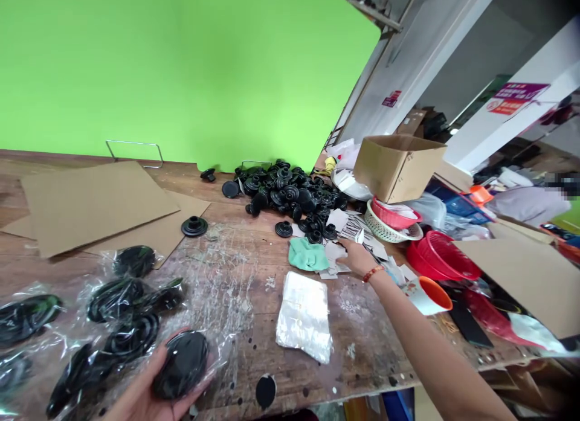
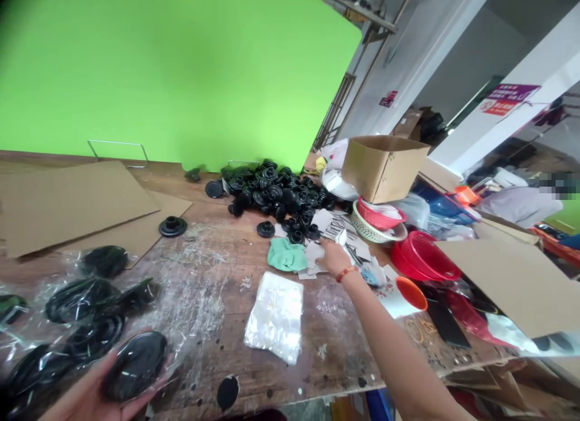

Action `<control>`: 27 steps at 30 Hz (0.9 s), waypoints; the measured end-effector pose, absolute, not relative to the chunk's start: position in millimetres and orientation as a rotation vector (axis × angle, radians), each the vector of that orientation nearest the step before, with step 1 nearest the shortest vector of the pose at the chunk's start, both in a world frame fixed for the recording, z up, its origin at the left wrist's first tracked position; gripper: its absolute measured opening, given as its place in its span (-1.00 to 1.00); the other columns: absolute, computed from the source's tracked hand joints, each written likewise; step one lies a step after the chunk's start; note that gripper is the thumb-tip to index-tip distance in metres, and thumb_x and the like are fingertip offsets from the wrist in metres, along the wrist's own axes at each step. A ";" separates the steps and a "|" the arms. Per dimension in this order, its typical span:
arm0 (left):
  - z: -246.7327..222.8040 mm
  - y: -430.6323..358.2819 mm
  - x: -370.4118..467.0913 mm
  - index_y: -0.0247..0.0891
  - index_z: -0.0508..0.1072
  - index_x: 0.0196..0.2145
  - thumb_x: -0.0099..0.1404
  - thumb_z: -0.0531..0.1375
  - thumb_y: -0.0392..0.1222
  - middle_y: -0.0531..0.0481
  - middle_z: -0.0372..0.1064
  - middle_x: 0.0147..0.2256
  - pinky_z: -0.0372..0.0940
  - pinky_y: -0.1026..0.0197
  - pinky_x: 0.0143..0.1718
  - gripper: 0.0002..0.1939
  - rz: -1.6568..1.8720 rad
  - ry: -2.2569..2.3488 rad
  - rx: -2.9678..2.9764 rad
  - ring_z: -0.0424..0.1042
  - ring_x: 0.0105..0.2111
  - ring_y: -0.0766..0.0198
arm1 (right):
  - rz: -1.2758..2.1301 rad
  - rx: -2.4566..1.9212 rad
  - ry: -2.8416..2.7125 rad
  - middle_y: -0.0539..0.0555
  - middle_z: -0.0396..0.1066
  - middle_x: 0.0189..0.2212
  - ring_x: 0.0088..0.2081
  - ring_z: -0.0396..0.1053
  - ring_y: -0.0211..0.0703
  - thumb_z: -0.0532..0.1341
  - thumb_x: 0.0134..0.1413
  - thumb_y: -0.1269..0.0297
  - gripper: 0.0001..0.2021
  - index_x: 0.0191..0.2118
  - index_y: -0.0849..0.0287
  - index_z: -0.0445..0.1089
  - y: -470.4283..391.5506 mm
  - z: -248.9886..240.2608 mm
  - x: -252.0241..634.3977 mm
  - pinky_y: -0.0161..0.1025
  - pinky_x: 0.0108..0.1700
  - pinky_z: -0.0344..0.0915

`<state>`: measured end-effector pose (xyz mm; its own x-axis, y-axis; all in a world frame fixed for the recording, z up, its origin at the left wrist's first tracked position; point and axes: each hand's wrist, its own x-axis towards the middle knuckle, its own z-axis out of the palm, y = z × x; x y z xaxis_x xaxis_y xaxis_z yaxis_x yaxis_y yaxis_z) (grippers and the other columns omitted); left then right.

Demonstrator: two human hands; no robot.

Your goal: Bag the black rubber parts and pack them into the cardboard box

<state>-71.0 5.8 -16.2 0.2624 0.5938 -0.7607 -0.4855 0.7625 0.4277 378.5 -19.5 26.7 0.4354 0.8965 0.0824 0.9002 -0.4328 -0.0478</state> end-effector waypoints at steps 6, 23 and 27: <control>16.8 0.9 -54.6 -0.23 0.30 0.15 0.26 0.15 -0.01 -0.24 0.39 0.07 0.28 -0.33 0.03 -0.47 0.770 0.885 0.087 0.33 0.09 -0.17 | -0.207 -2.702 -1.460 0.34 0.39 -0.10 -0.21 0.42 0.02 0.17 0.05 0.42 -0.71 -0.07 0.30 0.40 -39.3 17.1 381.8 -0.19 -0.25 0.25; 2.1 -22.0 -75.6 -0.36 0.35 -0.04 0.20 0.24 -0.35 -0.20 0.48 -0.14 0.43 0.13 -0.15 -0.64 0.851 1.061 0.236 0.51 -0.22 0.17 | 0.851 -1.407 -2.062 0.00 0.37 -0.42 -0.34 0.29 -0.23 0.26 0.06 0.38 -0.97 -0.38 0.19 0.41 28.4 19.9 91.0 -0.28 -0.26 0.21; -2.8 -14.0 -92.5 -0.31 0.36 -0.06 0.22 0.20 -0.36 -0.16 0.50 -0.20 0.46 0.13 -0.24 -0.69 0.962 1.142 0.249 0.53 -0.26 0.13 | 0.594 -1.306 -2.181 0.18 0.33 -0.03 -0.01 0.22 -0.06 0.26 0.03 0.44 -0.73 -0.09 0.22 0.37 80.4 5.1 79.1 -0.10 0.07 0.12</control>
<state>-92.5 -14.0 -2.8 0.0823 0.7513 -0.6548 -0.5175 0.5938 0.6162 79.1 80.4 5.1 -0.3965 0.8934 0.2111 0.6631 0.4378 -0.6071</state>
